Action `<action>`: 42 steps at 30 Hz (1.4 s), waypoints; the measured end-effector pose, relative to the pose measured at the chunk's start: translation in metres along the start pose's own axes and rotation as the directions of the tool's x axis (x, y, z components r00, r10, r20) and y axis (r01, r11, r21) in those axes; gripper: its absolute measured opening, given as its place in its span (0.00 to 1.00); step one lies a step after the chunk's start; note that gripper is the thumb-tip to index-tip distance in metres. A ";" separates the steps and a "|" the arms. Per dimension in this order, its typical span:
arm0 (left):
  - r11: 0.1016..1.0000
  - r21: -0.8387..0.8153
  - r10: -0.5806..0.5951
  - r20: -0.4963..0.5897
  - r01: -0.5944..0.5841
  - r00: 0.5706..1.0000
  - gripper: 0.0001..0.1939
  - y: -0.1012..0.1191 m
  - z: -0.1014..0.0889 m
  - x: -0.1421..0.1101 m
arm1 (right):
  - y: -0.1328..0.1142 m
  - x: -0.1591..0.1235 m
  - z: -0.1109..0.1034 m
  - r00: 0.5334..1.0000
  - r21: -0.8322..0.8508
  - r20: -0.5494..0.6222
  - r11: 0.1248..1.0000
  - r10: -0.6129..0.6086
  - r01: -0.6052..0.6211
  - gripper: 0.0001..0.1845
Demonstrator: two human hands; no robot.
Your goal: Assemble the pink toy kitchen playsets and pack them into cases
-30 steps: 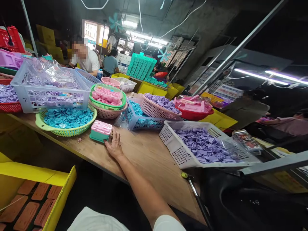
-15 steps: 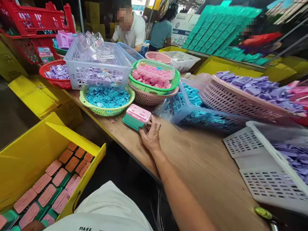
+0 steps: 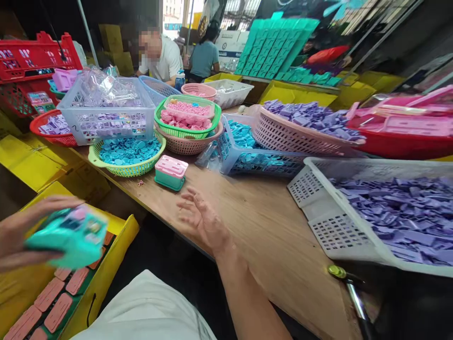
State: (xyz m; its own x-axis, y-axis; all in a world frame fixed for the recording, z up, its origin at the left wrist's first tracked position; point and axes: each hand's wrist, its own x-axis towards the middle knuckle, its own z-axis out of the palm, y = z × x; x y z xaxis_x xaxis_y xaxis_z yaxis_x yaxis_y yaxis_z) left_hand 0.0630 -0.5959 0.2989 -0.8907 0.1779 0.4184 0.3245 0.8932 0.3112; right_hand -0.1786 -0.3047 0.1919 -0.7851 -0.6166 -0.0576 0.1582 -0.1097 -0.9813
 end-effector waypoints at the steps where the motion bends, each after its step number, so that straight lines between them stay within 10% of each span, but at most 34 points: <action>1: 0.999 -0.016 0.051 0.061 -0.050 0.997 0.39 -0.002 0.013 0.035 | -0.004 -0.005 0.001 0.995 0.081 0.085 0.995 0.051 -0.058 0.39; 5: 0.919 -0.063 0.391 0.011 -0.390 0.920 0.42 0.009 0.102 0.161 | -0.020 -0.011 -0.012 0.987 0.164 0.162 0.985 0.022 -0.049 0.41; 8: 0.859 -0.081 0.499 -0.089 -0.506 0.862 0.44 0.023 0.172 0.210 | -0.021 -0.004 -0.047 0.992 0.034 -0.067 0.993 -0.108 0.110 0.40; 11: 0.872 -0.043 0.484 -0.076 -0.487 0.872 0.52 0.018 0.209 0.226 | -0.006 0.004 -0.091 0.884 -0.288 -0.329 0.926 -0.334 0.243 0.54; 18: 0.972 0.220 0.105 -0.123 -0.076 0.987 0.44 -0.036 0.193 0.227 | 0.031 0.014 -0.143 0.839 -0.773 -0.318 0.633 -0.441 0.040 0.60; 21: 0.945 0.302 -0.085 -0.140 0.125 0.986 0.44 -0.044 0.190 0.228 | 0.023 0.007 -0.140 0.767 -0.852 -0.371 0.521 -0.523 -0.057 0.53; 25: 0.931 0.351 -0.127 0.057 0.099 0.990 0.34 -0.045 0.188 0.237 | 0.010 0.010 -0.108 0.650 -0.908 -0.344 0.416 -0.678 -0.046 0.39; 31: 0.964 -0.056 0.264 0.321 -0.260 0.910 0.17 -0.051 0.154 0.241 | 0.001 0.035 -0.090 0.794 -0.946 -0.091 0.301 -0.601 0.119 0.21; 34: 0.998 0.056 0.022 0.113 -0.029 0.993 0.20 -0.033 0.159 0.237 | -0.005 0.032 -0.105 0.742 -0.926 -0.130 0.349 -0.657 0.147 0.16; 38: 0.872 0.303 -0.408 0.013 0.386 0.913 0.42 0.000 0.188 0.251 | -0.008 0.034 -0.101 0.709 -0.937 -0.204 0.344 -0.675 0.057 0.31; 42: 0.950 0.303 -0.193 0.389 0.073 0.901 0.37 -0.010 0.185 0.271 | -0.015 0.045 -0.104 0.897 -0.971 0.067 0.178 -0.437 0.159 0.48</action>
State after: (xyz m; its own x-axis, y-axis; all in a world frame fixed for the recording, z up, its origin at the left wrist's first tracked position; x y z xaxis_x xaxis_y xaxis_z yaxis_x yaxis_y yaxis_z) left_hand -0.2401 -0.4802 0.2518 -0.9888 0.1484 -0.0151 0.1470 0.9868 0.0672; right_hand -0.2786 -0.2501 0.1849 -0.7334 -0.5573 0.3892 -0.6782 0.6393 -0.3625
